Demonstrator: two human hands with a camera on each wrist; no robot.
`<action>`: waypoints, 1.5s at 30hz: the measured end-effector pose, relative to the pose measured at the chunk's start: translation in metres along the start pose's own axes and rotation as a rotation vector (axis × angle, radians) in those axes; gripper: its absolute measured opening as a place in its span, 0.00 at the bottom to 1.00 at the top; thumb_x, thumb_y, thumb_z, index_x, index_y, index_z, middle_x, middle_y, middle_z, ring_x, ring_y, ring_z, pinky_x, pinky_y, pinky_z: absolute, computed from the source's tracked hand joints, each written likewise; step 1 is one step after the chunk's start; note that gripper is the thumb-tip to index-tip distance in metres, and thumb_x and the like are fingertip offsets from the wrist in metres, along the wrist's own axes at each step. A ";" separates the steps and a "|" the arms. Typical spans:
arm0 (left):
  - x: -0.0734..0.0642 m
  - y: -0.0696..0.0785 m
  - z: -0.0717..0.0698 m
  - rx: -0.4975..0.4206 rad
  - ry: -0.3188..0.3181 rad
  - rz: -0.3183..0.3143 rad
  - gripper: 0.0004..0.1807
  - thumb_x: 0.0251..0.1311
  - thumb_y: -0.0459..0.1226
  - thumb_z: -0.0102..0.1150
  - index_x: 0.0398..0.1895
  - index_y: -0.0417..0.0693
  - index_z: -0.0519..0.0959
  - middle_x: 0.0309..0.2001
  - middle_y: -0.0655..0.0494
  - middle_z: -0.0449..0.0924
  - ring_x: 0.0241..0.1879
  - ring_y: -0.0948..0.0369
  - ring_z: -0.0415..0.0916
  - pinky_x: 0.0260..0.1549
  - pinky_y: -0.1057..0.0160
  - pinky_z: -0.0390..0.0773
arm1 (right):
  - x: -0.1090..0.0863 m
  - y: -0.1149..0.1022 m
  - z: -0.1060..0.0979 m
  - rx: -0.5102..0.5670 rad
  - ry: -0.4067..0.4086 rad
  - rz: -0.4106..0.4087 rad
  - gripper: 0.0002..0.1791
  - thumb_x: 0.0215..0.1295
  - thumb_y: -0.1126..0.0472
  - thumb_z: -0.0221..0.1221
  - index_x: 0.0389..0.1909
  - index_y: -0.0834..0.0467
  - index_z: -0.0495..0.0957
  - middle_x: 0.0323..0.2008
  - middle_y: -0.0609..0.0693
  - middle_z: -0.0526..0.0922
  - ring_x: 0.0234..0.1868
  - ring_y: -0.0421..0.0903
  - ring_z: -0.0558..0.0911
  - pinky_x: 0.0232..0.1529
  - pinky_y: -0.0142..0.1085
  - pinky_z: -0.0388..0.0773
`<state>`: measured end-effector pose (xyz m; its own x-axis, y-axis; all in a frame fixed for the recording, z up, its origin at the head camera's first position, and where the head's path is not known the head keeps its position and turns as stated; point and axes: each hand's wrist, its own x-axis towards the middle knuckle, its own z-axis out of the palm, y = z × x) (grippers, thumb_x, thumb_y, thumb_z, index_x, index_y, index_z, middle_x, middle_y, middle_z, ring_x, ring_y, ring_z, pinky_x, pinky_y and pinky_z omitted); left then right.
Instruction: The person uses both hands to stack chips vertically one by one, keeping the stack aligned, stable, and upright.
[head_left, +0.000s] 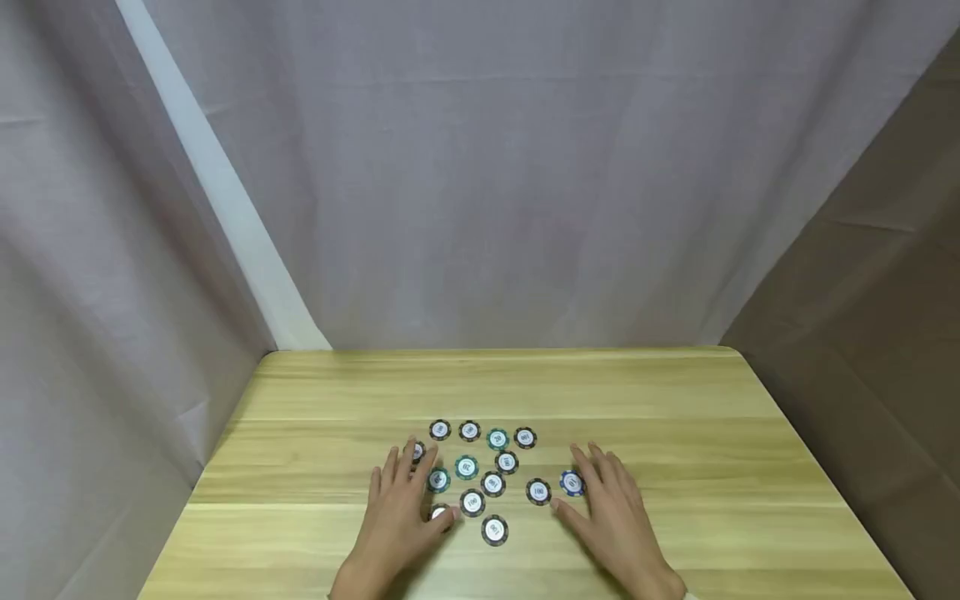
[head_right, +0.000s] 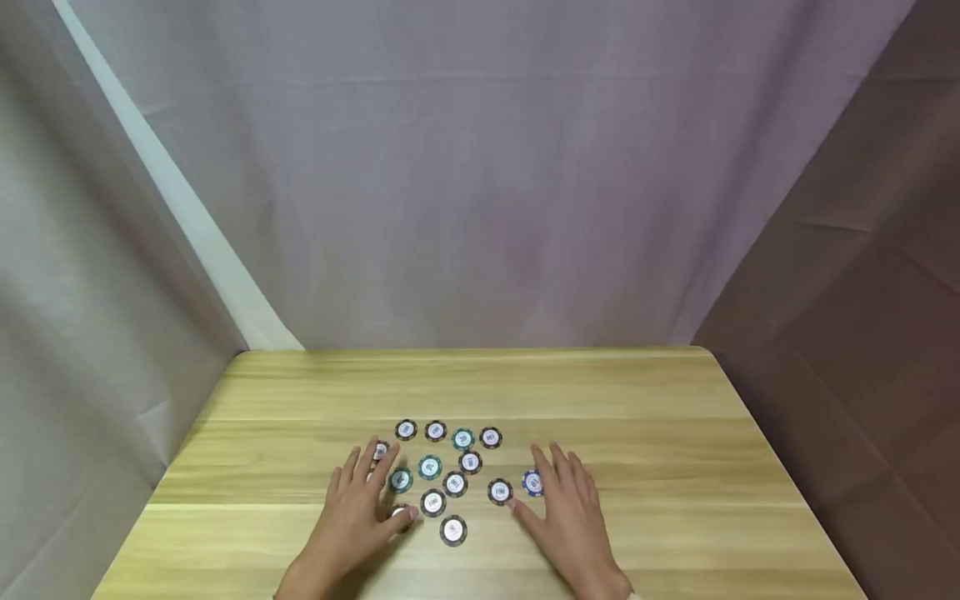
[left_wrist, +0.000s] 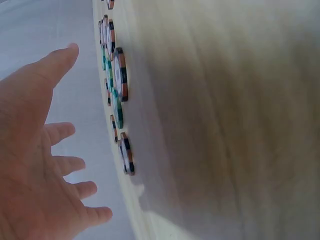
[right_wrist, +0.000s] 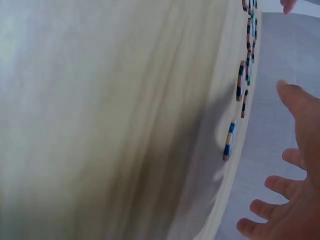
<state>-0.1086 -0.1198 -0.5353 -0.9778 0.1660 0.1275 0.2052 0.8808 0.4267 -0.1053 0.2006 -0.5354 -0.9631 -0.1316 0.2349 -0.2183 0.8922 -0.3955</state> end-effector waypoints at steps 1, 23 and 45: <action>0.001 0.001 0.001 -0.009 0.005 0.010 0.50 0.57 0.60 0.73 0.79 0.50 0.67 0.80 0.36 0.57 0.78 0.31 0.54 0.69 0.22 0.56 | 0.000 0.000 0.001 0.018 0.000 0.003 0.47 0.64 0.42 0.71 0.78 0.58 0.66 0.76 0.67 0.65 0.75 0.72 0.64 0.71 0.72 0.59; 0.001 0.013 0.018 0.051 0.034 0.176 0.32 0.56 0.51 0.76 0.62 0.51 0.82 0.50 0.56 0.83 0.49 0.56 0.78 0.53 0.48 0.78 | -0.003 -0.055 0.051 0.325 -0.032 0.106 0.20 0.63 0.63 0.73 0.55 0.59 0.84 0.48 0.46 0.81 0.48 0.44 0.81 0.51 0.41 0.83; -0.002 0.014 0.023 0.028 0.014 0.196 0.24 0.57 0.50 0.75 0.56 0.53 0.86 0.48 0.59 0.83 0.49 0.57 0.78 0.49 0.50 0.78 | 0.023 -0.053 0.076 -0.002 0.058 -0.086 0.27 0.58 0.41 0.75 0.55 0.49 0.87 0.45 0.42 0.81 0.48 0.43 0.80 0.34 0.35 0.78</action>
<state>-0.1048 -0.0976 -0.5506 -0.9185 0.3297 0.2183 0.3904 0.8441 0.3677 -0.1277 0.1177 -0.5767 -0.9300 -0.1831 0.3187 -0.2998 0.8794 -0.3698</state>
